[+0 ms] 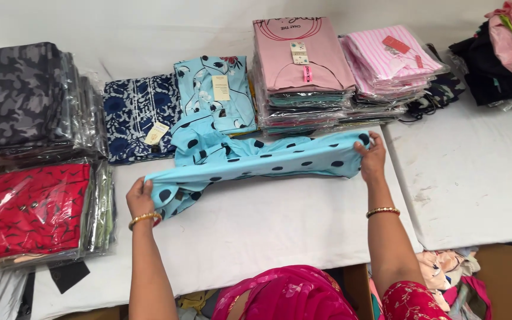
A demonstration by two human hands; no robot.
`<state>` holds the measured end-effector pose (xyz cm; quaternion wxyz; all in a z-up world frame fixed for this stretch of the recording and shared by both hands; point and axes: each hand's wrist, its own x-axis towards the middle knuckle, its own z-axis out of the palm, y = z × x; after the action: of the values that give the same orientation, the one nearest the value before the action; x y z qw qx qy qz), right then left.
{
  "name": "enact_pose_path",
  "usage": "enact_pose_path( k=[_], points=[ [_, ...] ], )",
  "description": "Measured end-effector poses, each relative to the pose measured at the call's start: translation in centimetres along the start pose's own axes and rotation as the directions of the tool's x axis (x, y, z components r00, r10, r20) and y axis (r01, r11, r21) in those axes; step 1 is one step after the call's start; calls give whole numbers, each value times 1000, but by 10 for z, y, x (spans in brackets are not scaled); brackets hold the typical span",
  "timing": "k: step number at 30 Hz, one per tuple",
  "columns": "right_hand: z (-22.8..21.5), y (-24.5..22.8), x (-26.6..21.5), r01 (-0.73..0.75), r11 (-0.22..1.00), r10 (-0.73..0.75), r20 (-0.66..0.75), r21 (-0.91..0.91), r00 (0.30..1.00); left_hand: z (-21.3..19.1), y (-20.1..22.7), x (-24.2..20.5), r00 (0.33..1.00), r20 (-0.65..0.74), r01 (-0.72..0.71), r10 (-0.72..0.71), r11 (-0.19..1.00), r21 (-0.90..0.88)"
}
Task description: The person is folding and stacking various items of clothing on a table in a logistics center.
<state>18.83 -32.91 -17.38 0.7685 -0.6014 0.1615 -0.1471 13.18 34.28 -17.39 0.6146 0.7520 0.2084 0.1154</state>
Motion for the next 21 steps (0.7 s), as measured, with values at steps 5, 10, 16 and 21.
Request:
enact_pose_path(
  k=[5,10,16,21],
  points=[
    [29,-72,33,191,956,-217,98,223,971,-11,75,50,972,65,-228,228,974,-5],
    [35,-131,10,213,915,-278,153,341,948,-26,137,39,941,155,-286,300,952,-109],
    [-31,-64,-33,28,996,-41,146,87,988,-50,45,-13,895,444,9,-40,997,73],
    [-85,13,-90,-270,866,335,87,-421,938,-68,-92,-85,789,513,212,-337,934,286]
  ],
)
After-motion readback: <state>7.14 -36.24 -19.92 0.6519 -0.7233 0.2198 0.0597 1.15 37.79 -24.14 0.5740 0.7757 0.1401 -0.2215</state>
